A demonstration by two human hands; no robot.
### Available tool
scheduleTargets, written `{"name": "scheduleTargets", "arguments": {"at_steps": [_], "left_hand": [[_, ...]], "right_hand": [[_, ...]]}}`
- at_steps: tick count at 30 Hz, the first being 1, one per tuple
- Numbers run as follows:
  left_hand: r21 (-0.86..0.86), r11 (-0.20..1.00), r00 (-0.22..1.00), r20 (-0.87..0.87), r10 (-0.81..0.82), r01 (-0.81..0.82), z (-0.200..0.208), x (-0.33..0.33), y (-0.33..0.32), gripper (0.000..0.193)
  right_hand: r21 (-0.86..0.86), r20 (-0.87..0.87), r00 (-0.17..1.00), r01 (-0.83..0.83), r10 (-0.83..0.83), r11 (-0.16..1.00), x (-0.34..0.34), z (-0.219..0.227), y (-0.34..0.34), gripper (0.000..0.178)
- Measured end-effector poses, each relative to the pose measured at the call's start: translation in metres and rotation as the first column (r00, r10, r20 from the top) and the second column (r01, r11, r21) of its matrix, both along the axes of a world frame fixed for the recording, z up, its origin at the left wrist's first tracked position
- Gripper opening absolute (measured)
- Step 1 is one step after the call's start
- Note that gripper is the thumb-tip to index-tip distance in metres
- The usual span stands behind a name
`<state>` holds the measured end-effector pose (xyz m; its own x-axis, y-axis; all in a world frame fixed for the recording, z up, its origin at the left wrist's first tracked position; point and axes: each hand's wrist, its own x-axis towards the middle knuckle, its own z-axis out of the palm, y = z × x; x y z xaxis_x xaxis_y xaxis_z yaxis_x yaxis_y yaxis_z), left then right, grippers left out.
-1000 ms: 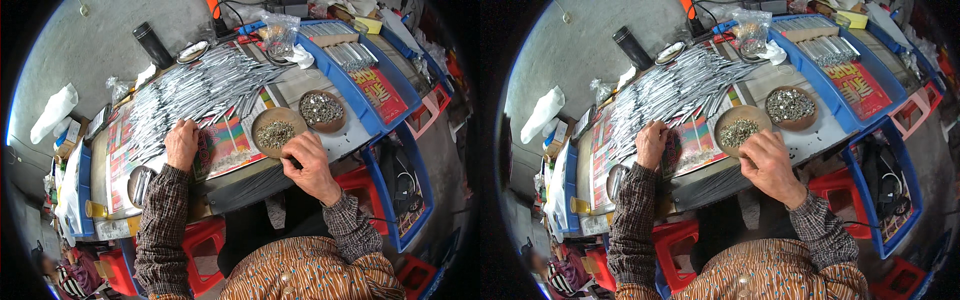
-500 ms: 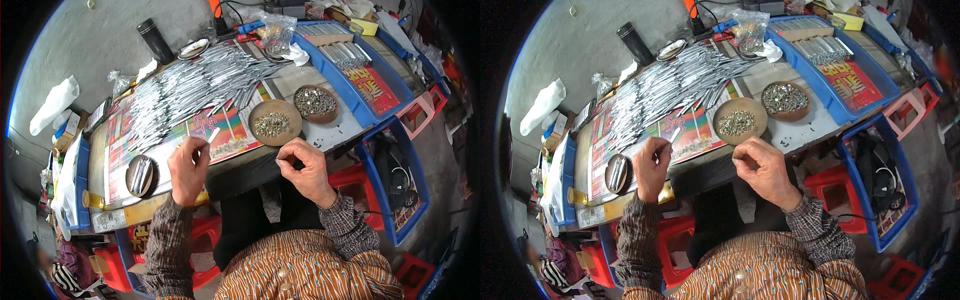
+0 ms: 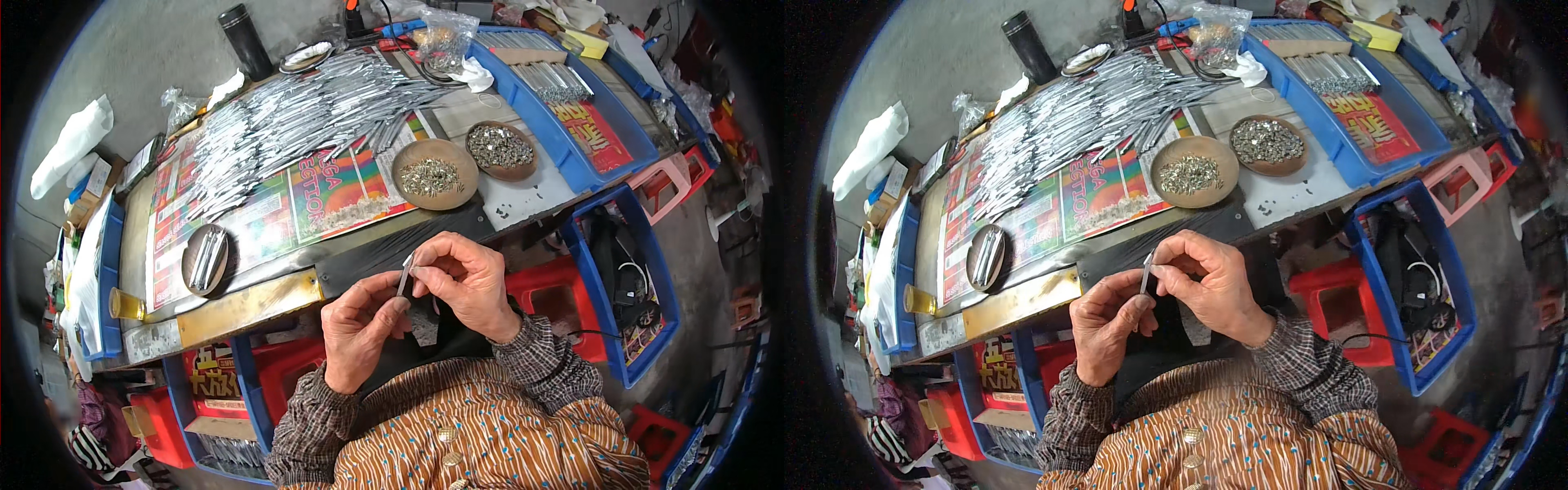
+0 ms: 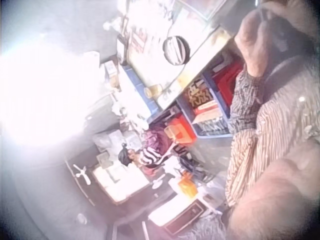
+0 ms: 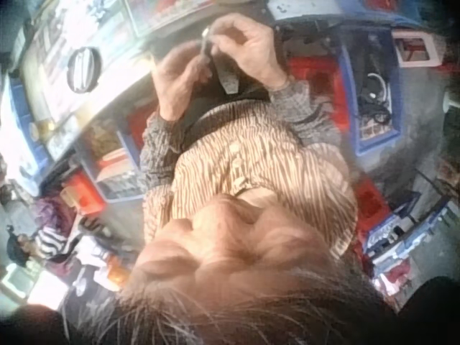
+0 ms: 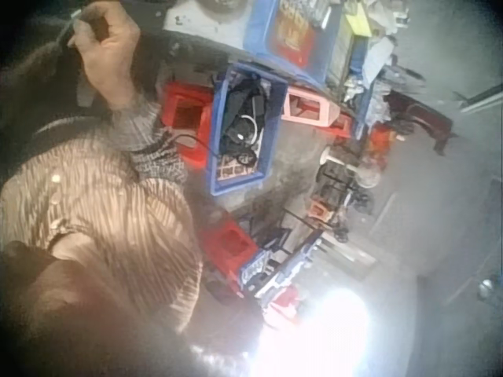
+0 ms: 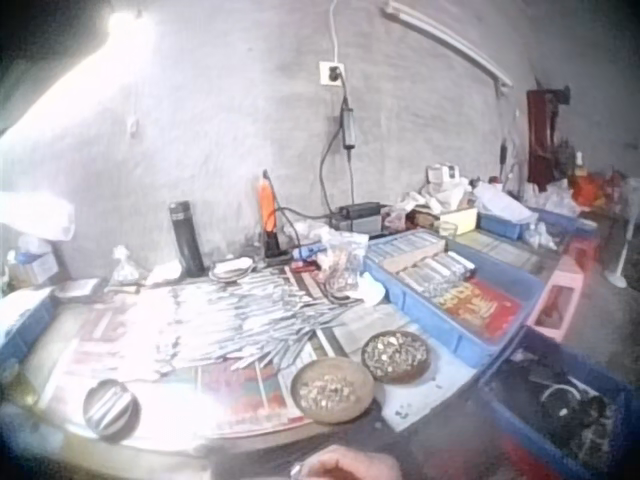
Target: The person repeatedly picks up small components from containers and attaches them to metal pins by hand, placing the assembled pieces into a small dish.
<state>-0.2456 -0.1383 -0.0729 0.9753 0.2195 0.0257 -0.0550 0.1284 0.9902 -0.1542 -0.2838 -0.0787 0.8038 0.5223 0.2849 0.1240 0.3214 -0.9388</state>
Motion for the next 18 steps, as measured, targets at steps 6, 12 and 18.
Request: {"name": "scheduleTargets", "arguments": {"at_steps": [6, 12, 18], "left_hand": [[0.002, 1.0, 1.0, -0.008, 0.015, -0.015, 0.0006, -0.0067, -0.006, 0.028], [-0.003, 0.999, 0.999, 0.015, 0.037, -0.037, -0.0018, -0.0082, -0.0089, 0.027], [0.055, 0.996, 0.997, 0.031, 0.075, -0.076, -0.0077, -0.0086, -0.0105, 0.028]], "right_hand": [[-0.036, 0.0, 1.0, 0.029, -0.029, 0.999, -0.0042, -0.0046, 0.0027, 0.006], [-0.075, 0.085, 0.995, 0.055, -0.049, 0.996, -0.005, -0.0058, 0.0012, 0.008], [-0.103, 0.449, 0.875, 0.251, -0.18, 0.962, -0.0022, -0.0079, 0.0044, 0.015]]}}
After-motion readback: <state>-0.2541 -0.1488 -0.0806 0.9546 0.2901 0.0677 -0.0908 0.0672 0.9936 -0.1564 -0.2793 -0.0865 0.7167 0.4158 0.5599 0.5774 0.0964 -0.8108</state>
